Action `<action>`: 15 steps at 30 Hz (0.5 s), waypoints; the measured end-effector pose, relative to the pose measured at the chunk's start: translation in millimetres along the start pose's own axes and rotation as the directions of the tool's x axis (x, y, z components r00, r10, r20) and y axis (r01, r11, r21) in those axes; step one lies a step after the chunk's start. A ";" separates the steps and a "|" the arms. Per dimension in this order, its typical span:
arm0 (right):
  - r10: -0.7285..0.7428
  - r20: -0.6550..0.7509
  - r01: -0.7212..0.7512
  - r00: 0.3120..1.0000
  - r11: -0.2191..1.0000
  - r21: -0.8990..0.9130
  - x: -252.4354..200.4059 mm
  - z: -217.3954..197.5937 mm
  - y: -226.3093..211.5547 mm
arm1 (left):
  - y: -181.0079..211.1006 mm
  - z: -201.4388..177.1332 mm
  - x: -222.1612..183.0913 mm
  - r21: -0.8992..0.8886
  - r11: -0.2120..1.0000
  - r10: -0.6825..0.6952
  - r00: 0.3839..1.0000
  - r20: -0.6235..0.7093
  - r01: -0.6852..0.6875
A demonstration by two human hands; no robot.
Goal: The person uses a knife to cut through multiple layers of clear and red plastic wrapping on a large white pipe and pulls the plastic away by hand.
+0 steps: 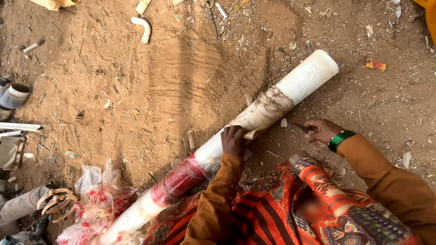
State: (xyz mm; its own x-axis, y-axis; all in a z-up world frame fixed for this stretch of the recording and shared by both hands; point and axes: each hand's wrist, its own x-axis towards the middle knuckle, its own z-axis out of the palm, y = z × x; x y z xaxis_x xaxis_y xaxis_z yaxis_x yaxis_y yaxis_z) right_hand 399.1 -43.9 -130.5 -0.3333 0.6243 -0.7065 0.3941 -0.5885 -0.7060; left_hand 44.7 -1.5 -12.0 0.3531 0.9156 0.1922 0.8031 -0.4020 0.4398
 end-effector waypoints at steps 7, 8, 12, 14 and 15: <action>-0.120 -0.189 0.064 0.975 0.958 -0.279 -41.4 21.8 -132.0 | -60.0 19.1 40.8 -0.051 0.959 -0.282 0.948 -0.149 0.277; -0.094 -0.200 0.027 0.975 0.948 -0.316 -39.9 27.5 -149.4 | -71.0 21.4 52.3 -0.067 0.949 -0.314 0.939 -0.143 0.307; -0.261 -0.278 0.169 0.924 0.934 -0.315 -6.6 38.5 -199.4 | -102.2 29.0 88.7 -0.072 0.903 -0.430 0.889 -0.159 0.424; -0.458 -0.314 0.357 0.831 0.874 -0.330 18.4 37.8 -209.8 | -106.2 31.3 90.4 -0.158 0.838 -0.538 0.839 -0.079 0.522; -0.552 -0.331 0.446 0.766 0.826 -0.344 29.5 35.3 -212.9 | -105.9 30.7 89.6 -0.197 0.799 -0.586 0.810 -0.040 0.568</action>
State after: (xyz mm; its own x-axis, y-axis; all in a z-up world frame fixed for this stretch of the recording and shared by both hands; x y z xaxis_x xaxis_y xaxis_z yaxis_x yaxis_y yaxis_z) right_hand 275.2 81.7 -2.8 -0.1892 0.9726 -0.1349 0.4718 -0.0305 -0.8812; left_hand 6.0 123.1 -68.3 -0.2034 0.9768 -0.0671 0.7476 0.1992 0.6336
